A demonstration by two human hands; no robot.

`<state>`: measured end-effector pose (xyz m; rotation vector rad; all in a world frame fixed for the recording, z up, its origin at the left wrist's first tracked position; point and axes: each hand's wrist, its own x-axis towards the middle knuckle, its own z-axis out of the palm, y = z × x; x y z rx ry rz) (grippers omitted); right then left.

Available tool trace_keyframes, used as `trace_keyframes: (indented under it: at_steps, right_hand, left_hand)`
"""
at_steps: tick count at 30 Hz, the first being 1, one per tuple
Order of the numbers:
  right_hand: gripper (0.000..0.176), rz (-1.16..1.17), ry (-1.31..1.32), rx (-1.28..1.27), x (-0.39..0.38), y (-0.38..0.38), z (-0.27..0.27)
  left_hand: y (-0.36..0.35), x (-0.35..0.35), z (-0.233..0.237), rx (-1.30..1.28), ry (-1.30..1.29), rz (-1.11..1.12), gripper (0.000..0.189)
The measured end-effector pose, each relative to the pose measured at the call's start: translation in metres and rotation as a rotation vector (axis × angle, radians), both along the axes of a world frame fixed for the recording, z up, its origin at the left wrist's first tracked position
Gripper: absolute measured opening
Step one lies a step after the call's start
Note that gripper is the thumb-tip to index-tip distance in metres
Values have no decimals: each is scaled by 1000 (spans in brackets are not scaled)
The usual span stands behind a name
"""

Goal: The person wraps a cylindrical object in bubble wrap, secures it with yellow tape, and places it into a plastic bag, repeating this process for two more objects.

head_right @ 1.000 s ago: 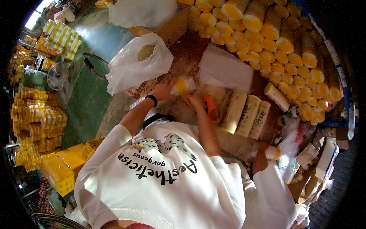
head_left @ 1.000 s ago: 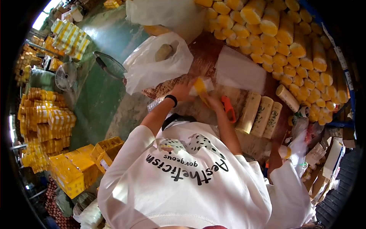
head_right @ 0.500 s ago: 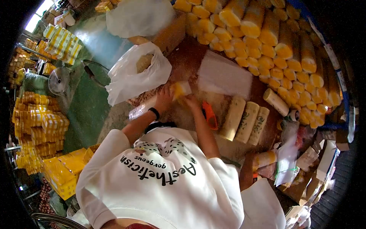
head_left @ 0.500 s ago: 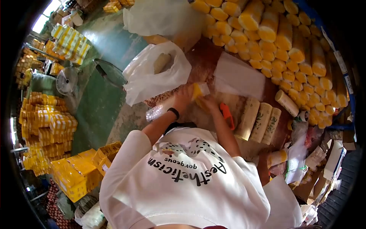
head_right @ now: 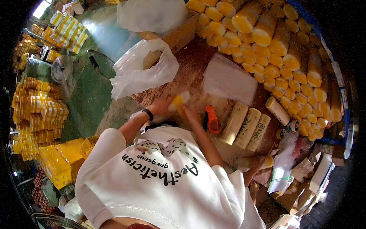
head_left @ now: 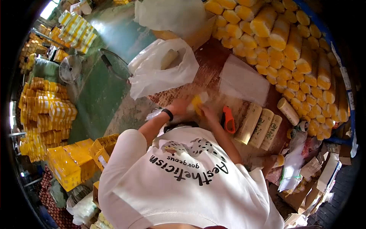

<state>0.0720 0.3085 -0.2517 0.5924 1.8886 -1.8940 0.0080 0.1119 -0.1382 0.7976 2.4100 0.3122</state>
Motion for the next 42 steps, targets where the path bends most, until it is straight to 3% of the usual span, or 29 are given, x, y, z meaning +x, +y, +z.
trace_keyframes:
  at_steps: [2, 4, 5, 6, 7, 10, 13, 16, 19, 22, 25, 28, 30, 36, 38, 39, 41, 42]
  right_hand:
    - [45, 27, -18, 96, -25, -13, 34]
    - [45, 133, -50, 267, -57, -22, 77]
    - [44, 86, -35, 213, -72, -26, 48]
    - [43, 37, -21, 158, -84, -27, -5]
    - [42, -15, -9, 102, -90, -26, -34]
    - [40, 74, -269, -575, -82, 1, 5]
    - [35, -87, -470, -918, -69, 34, -9]
    - [38, -220, -459, -884, -40, 39, -4]
    - [42, -339, -473, -1094, -12, 26, -11]
    - [40, -391, -431, -1061, 1, 20, -14]
    - [37, -258, -410, -1150, 6, 25, -23]
    - [36, -417, -522, -1006, 16, 19, -36]
    - [35, -293, -386, -943, 25, 21, -37]
    - [30, -214, -109, -697, 56, 9, -21]
    - [29, -310, -151, -767, 64, 11, -50]
    - [29, -436, -284, -890, 67, 20, -98]
    - [31, -484, -308, -884, 84, 17, -121]
    - [32, -404, -193, -755, 97, 7, -109]
  left_hand:
    - [-10, -7, -40, 14, 436, -83, 105]
    - [-10, -6, -39, 119, 409, -18, 99]
    - [-8, -7, -37, 171, 400, 13, 96]
    - [-3, 1, -71, -68, 661, -6, 85]
    - [-1, 6, -66, -39, 603, 51, 82]
    - [2, 15, -41, 42, 515, 142, 81]
    - [0, 19, -37, 65, 577, 107, 87]
    - [1, 16, -35, 50, 568, 53, 85]
    - [1, 22, -35, 31, 555, 8, 83]
    - [1, 23, -34, 25, 586, -21, 87]
    - [4, 22, -33, 41, 554, -35, 92]
    - [4, 22, -40, 94, 590, -30, 95]
    - [3, 24, -41, 63, 618, -64, 96]
    - [1, 26, -34, 46, 730, -144, 98]
    - [2, 25, -35, 46, 728, -161, 97]
    - [3, 25, -36, 46, 725, -168, 96]
    - [3, 27, -28, 13, 668, -188, 94]
    - [4, 27, -25, -5, 643, -198, 92]
